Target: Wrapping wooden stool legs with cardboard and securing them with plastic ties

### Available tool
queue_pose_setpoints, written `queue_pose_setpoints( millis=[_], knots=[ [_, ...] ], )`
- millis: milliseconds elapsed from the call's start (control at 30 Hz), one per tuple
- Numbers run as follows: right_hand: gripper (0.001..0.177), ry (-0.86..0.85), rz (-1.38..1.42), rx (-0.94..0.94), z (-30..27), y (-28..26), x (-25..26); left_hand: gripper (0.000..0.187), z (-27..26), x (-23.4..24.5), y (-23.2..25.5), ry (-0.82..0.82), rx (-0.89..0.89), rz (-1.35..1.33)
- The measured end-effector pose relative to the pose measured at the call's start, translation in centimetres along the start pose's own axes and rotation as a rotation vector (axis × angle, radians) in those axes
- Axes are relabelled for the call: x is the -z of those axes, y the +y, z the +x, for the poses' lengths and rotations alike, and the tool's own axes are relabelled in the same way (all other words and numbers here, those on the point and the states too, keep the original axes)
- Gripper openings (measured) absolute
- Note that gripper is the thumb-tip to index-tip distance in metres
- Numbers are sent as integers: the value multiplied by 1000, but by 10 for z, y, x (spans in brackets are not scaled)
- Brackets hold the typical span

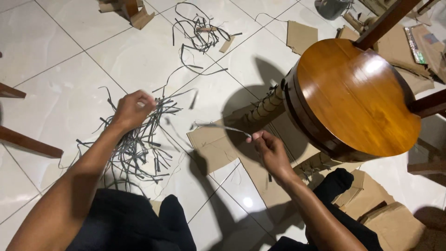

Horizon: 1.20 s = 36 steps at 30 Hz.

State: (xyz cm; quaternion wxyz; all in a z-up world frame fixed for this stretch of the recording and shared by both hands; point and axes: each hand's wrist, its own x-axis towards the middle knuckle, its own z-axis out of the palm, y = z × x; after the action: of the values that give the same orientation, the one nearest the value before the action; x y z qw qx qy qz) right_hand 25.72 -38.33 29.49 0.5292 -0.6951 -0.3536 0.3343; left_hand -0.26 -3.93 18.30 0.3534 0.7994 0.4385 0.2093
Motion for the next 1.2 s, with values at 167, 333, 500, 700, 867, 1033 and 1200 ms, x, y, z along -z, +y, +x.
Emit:
queue_pose_setpoints(
  millis=[167,333,500,700,867,1033,1200],
  knots=[
    [20,71,116,-101,0,3,13,34,3,1,-118,-59,204,256],
    [22,2,-168,-11,-13,-19,34,65,-5,-1,-99,-45,190,689],
    [19,-116,-468,135,-24,17,48,58,-65,-42,108,-233,-477,-161],
    [6,-173,-627,397,-25,-7,35,55,-114,-99,226,-844,-441,-134],
    [15,19,-598,498,-31,4,70,37,-93,-128,216,-667,-477,-348],
    [14,92,-608,494,-46,4,100,45,-79,-122,226,-663,-434,-416],
    [2,44,-678,456,-68,3,124,42,-74,-134,239,-583,-405,-269]
  ],
)
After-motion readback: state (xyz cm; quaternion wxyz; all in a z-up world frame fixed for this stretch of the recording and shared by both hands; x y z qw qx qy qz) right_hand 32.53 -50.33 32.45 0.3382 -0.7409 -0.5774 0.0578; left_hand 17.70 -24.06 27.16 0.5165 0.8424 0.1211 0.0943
